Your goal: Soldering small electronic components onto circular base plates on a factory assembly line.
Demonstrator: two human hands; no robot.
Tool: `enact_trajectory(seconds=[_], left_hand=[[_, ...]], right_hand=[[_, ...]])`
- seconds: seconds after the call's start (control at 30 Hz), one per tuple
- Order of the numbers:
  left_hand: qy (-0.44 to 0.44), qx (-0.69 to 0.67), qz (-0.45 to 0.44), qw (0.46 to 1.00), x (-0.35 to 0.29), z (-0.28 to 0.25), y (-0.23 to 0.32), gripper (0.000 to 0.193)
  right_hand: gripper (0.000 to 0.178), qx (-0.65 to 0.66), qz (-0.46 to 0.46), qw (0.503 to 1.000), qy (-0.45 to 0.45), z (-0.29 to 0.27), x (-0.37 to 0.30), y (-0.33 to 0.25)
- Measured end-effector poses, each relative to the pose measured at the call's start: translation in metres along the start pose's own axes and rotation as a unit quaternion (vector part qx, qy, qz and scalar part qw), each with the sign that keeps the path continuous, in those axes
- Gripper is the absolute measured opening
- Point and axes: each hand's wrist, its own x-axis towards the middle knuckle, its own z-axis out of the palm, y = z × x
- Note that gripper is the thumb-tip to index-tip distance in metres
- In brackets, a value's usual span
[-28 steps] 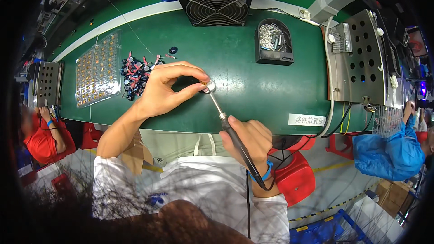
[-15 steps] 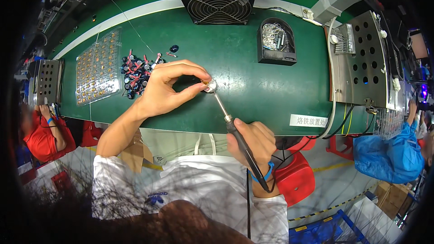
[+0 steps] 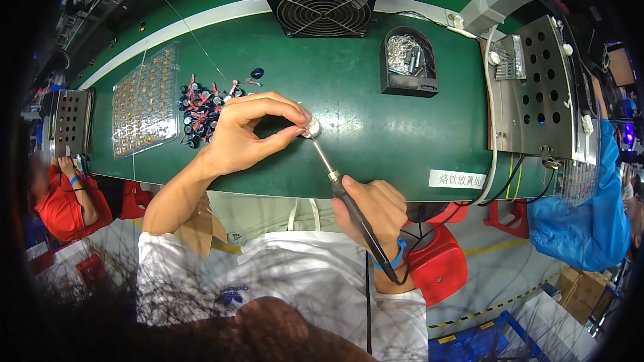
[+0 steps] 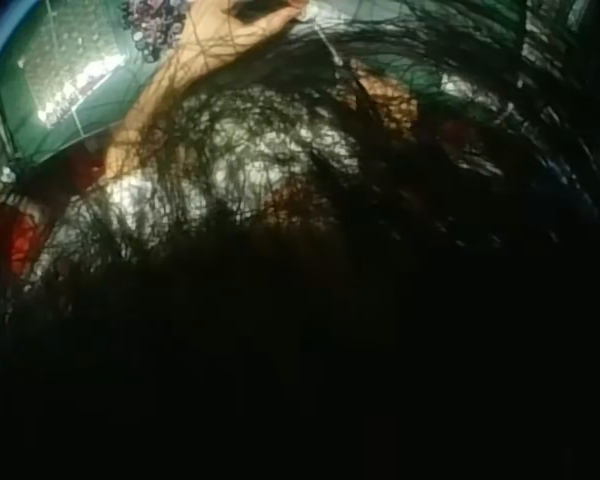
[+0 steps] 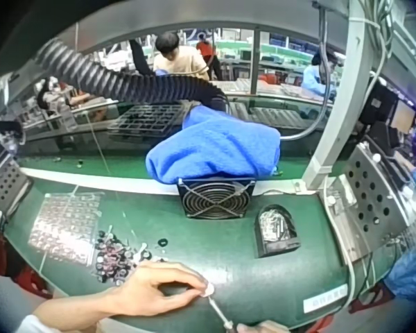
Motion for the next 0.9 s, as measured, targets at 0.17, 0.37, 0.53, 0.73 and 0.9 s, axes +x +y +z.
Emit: enact_trajectory(seconds=[0.17,0.37,0.53,0.73,0.9], left_hand=[[-0.014,0.017,-0.003,1.000,-0.001,-0.002,0.002,0.022],[-0.003,0.025,0.008,1.000,-0.002,0.001,0.001,0.021],[0.001,0.036,0.019,0.999,-0.001,0.002,0.001,0.021],[-0.001,0.036,0.024,0.999,0.004,0.002,-0.001,0.021],[0.003,0.050,0.041,0.998,0.006,-0.004,0.001,0.021]], right_hand=[[0.033,-0.025,-0.010,0.998,-0.054,-0.004,0.002,-0.002],[0.032,-0.025,-0.016,0.998,-0.051,-0.003,0.003,-0.003],[0.031,-0.027,-0.018,0.998,-0.047,-0.003,0.003,-0.002],[0.034,-0.013,-0.011,0.999,-0.031,-0.007,-0.001,0.002],[0.041,-0.031,0.017,0.999,-0.026,-0.011,0.000,-0.004]])
